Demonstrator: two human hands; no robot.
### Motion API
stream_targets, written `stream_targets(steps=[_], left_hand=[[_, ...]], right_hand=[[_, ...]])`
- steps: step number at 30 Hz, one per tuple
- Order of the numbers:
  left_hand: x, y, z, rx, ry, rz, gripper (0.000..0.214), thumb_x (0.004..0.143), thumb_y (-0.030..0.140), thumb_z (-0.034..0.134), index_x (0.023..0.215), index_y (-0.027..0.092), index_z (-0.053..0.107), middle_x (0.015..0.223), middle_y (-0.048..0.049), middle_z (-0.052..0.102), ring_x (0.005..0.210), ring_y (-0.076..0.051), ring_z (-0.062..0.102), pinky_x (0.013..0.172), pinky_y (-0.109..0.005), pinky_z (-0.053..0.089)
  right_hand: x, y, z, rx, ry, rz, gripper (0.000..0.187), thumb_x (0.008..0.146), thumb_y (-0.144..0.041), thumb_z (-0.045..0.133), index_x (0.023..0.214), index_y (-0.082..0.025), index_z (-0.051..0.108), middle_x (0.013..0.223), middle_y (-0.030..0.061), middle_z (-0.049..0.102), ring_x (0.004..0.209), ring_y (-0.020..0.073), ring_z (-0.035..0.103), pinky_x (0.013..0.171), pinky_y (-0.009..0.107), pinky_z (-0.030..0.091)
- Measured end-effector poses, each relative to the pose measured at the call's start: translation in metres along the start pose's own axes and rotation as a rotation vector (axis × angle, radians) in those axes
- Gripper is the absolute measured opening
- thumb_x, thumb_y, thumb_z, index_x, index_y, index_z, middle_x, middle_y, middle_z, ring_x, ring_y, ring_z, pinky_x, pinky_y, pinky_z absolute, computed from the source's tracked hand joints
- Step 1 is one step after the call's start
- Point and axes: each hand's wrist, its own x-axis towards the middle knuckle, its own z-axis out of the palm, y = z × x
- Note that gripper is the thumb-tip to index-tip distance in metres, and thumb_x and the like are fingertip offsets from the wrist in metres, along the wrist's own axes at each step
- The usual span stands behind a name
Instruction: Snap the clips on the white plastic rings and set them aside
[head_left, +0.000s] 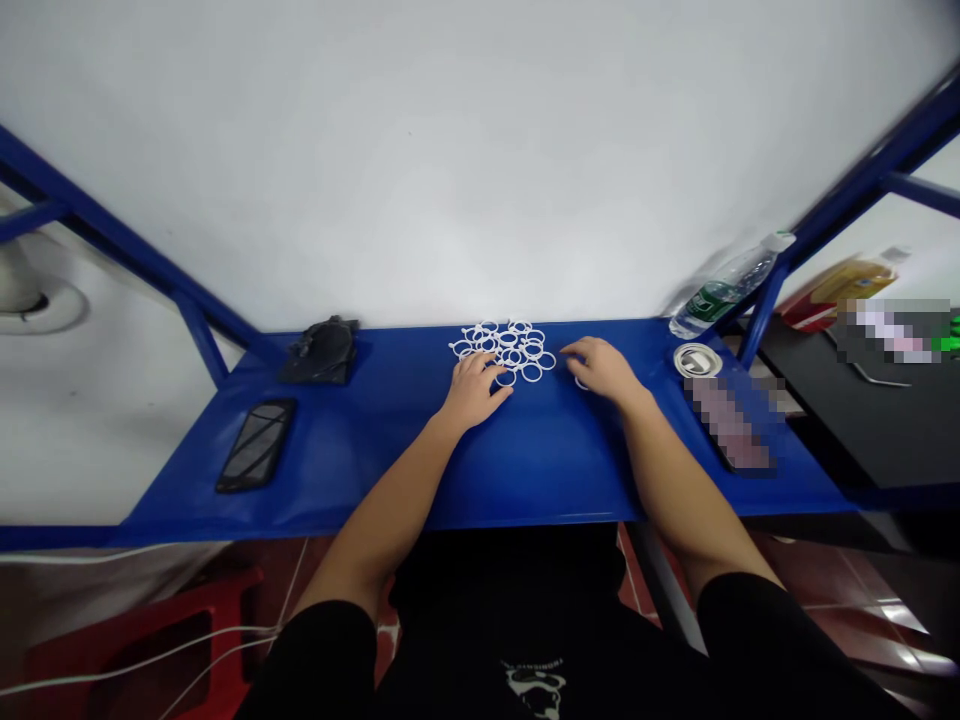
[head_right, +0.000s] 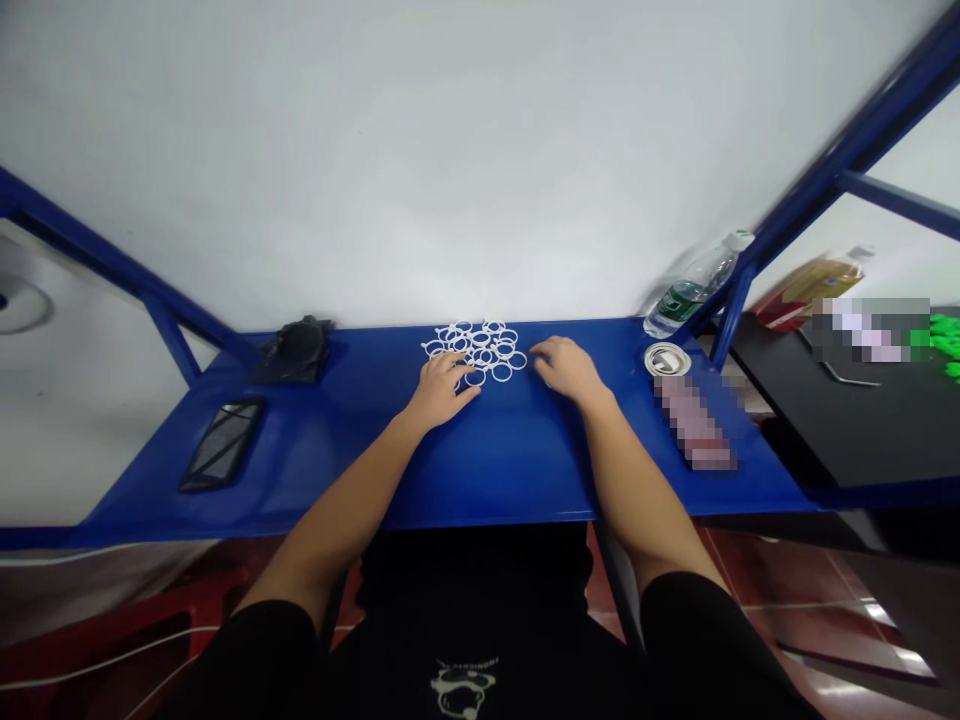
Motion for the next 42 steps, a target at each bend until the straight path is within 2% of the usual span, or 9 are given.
stream_targets(steps=[4, 7, 13, 20, 23, 28, 34, 38, 42], left_hand=[[0.001, 0.001, 0.000, 0.019, -0.009, 0.001, 0.032, 0.094, 0.040, 0.075, 0.123, 0.025, 0.075, 0.147, -0.0115, 0.061, 0.143, -0.035, 0.050, 0.121, -0.058, 0.038], [0.001, 0.000, 0.002, 0.005, 0.014, 0.023, 0.032, 0.094, 0.039, 0.075, 0.123, 0.025, 0.075, 0.145, -0.0120, 0.063, 0.142, -0.035, 0.051, 0.121, -0.059, 0.037], [0.000, -0.004, 0.008, -0.059, 0.072, 0.054, 0.032, 0.088, 0.034, 0.081, 0.119, 0.025, 0.076, 0.137, -0.0123, 0.067, 0.135, -0.037, 0.055, 0.117, -0.062, 0.040], [0.000, -0.001, 0.004, -0.085, 0.097, 0.054, 0.031, 0.091, 0.034, 0.079, 0.121, 0.025, 0.075, 0.136, -0.0117, 0.069, 0.136, -0.036, 0.056, 0.119, -0.060, 0.037], [0.002, 0.003, 0.002, -0.219, 0.153, 0.023, 0.032, 0.098, 0.035, 0.070, 0.128, 0.023, 0.072, 0.129, -0.0112, 0.073, 0.128, -0.031, 0.063, 0.117, -0.055, 0.042], [0.003, 0.013, 0.005, -0.665, 0.239, -0.078, 0.040, 0.105, 0.037, 0.056, 0.141, 0.021, 0.063, 0.106, -0.0063, 0.079, 0.097, -0.019, 0.075, 0.094, -0.036, 0.059], [0.004, 0.013, 0.005, -0.758, 0.308, -0.165, 0.023, 0.098, 0.032, 0.064, 0.116, 0.020, 0.072, 0.091, -0.0038, 0.078, 0.087, -0.017, 0.075, 0.085, -0.031, 0.059], [0.005, 0.008, 0.006, -0.790, 0.307, -0.197, 0.009, 0.094, 0.025, 0.063, 0.095, 0.020, 0.070, 0.087, -0.0026, 0.076, 0.078, -0.015, 0.071, 0.075, -0.028, 0.057], [0.006, 0.007, 0.007, -0.873, 0.280, -0.223, 0.006, 0.089, 0.021, 0.062, 0.087, 0.020, 0.068, 0.082, -0.0008, 0.073, 0.070, -0.013, 0.068, 0.067, -0.025, 0.054]], right_hand=[[0.002, -0.033, 0.023, 0.006, 0.030, -0.140, 0.043, 0.100, -0.029, 0.056, 0.138, -0.015, 0.070, 0.139, 0.0154, 0.068, 0.121, 0.0303, 0.063, 0.109, 0.042, 0.048], [0.005, -0.046, 0.037, -0.021, 0.013, -0.210, 0.040, 0.100, -0.027, 0.058, 0.136, -0.016, 0.071, 0.140, 0.0161, 0.067, 0.118, 0.0321, 0.062, 0.105, 0.045, 0.049], [0.010, -0.041, 0.049, 0.064, 0.055, -0.315, 0.035, 0.096, -0.011, 0.057, 0.126, -0.016, 0.074, 0.111, 0.0138, 0.077, 0.097, 0.0267, 0.065, 0.092, 0.041, 0.051], [0.007, -0.042, 0.045, 0.178, 0.119, -0.338, 0.035, 0.099, -0.011, 0.052, 0.126, -0.018, 0.073, 0.106, 0.0119, 0.079, 0.094, 0.0252, 0.067, 0.089, 0.040, 0.052], [0.002, -0.051, 0.038, 0.262, 0.217, -0.421, 0.031, 0.103, -0.016, 0.050, 0.124, -0.021, 0.073, 0.110, 0.0116, 0.078, 0.098, 0.0256, 0.068, 0.091, 0.041, 0.054], [-0.005, -0.069, 0.029, 0.303, 0.266, -0.579, 0.029, 0.104, -0.016, 0.046, 0.111, -0.024, 0.073, 0.111, 0.0098, 0.078, 0.104, 0.0250, 0.068, 0.093, 0.043, 0.055], [-0.006, -0.076, 0.029, 0.284, 0.211, -0.683, 0.032, 0.104, -0.015, 0.044, 0.102, -0.025, 0.074, 0.107, 0.0084, 0.078, 0.099, 0.0232, 0.069, 0.087, 0.040, 0.056], [-0.005, -0.078, 0.032, 0.272, 0.183, -0.705, 0.032, 0.104, -0.014, 0.045, 0.105, -0.025, 0.076, 0.109, 0.0090, 0.078, 0.098, 0.0234, 0.069, 0.087, 0.040, 0.056], [-0.006, -0.078, 0.033, 0.265, 0.182, -0.699, 0.033, 0.103, -0.014, 0.046, 0.108, -0.024, 0.077, 0.109, 0.0101, 0.078, 0.101, 0.0237, 0.070, 0.087, 0.040, 0.057]])
